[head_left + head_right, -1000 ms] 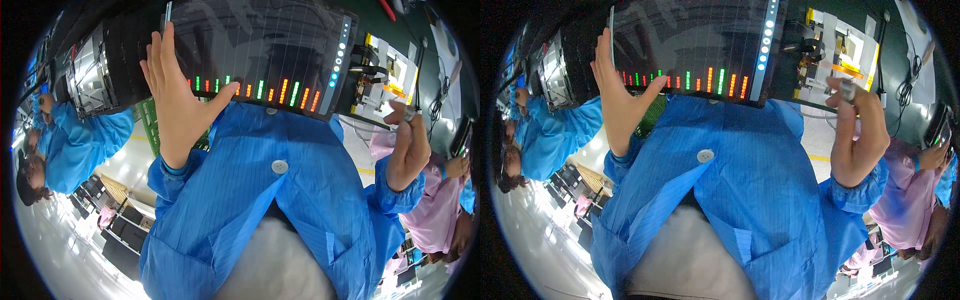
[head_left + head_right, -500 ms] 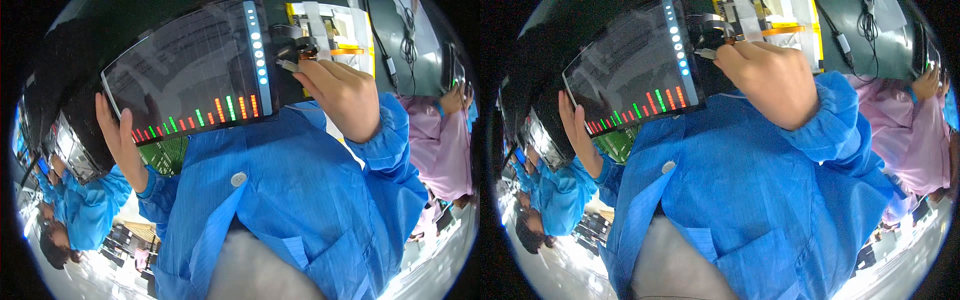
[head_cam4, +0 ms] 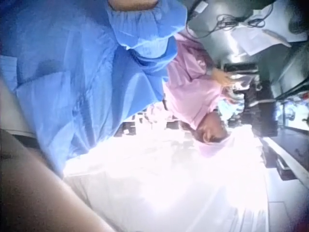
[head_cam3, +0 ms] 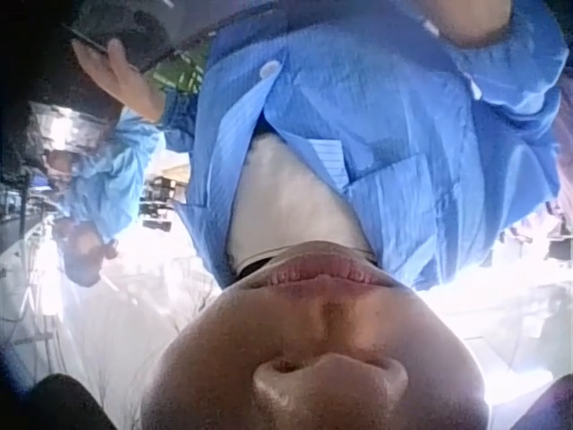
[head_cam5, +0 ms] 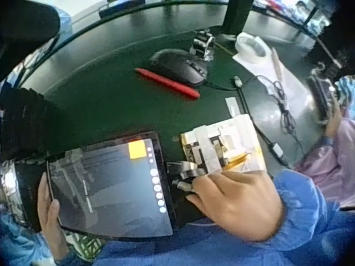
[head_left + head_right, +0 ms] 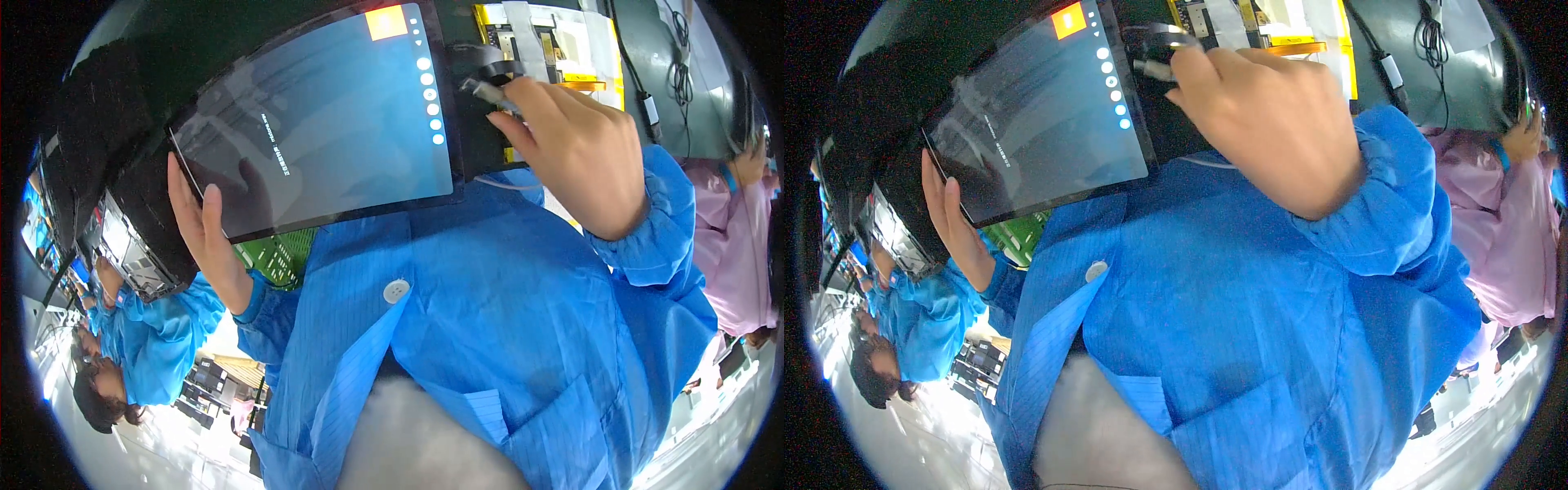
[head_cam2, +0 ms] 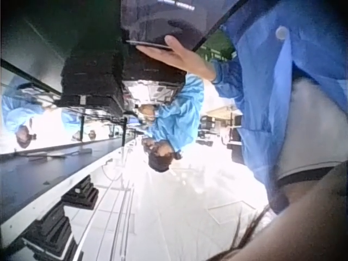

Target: The person assembles internal components into a tablet chassis, connecting a ribbon cable and a battery to a tablet screen, using a plastic pry tool and tweezers.

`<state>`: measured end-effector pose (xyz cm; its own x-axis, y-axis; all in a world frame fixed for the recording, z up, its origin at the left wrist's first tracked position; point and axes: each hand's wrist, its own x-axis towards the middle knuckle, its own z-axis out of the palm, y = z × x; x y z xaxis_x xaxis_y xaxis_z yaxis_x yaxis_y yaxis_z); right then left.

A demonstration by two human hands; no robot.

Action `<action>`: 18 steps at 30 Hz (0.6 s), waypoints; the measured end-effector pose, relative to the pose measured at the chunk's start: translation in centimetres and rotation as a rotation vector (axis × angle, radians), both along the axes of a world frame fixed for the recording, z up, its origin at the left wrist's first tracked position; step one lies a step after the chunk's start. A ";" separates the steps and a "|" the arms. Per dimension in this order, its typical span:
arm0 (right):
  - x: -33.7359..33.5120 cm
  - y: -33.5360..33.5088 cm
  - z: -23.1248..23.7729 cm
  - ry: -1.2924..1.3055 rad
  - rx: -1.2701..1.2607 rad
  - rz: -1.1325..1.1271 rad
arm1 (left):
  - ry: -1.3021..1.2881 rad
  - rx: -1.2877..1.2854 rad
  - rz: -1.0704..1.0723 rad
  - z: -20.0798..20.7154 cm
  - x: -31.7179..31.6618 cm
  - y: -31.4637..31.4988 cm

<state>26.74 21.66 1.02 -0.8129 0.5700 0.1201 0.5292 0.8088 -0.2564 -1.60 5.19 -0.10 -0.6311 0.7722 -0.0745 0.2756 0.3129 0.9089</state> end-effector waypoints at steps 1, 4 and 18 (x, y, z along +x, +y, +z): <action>0.0 -0.1 -0.1 0.001 -0.001 0.002 | 0.001 -0.001 0.002 -0.1 0.0 0.0; 0.1 -0.3 -0.1 0.083 0.055 -0.013 | 0.050 -0.016 -0.007 -0.1 0.1 0.1; -0.1 0.1 -0.1 -0.142 -0.032 0.132 | 0.019 0.011 0.007 0.1 0.3 0.0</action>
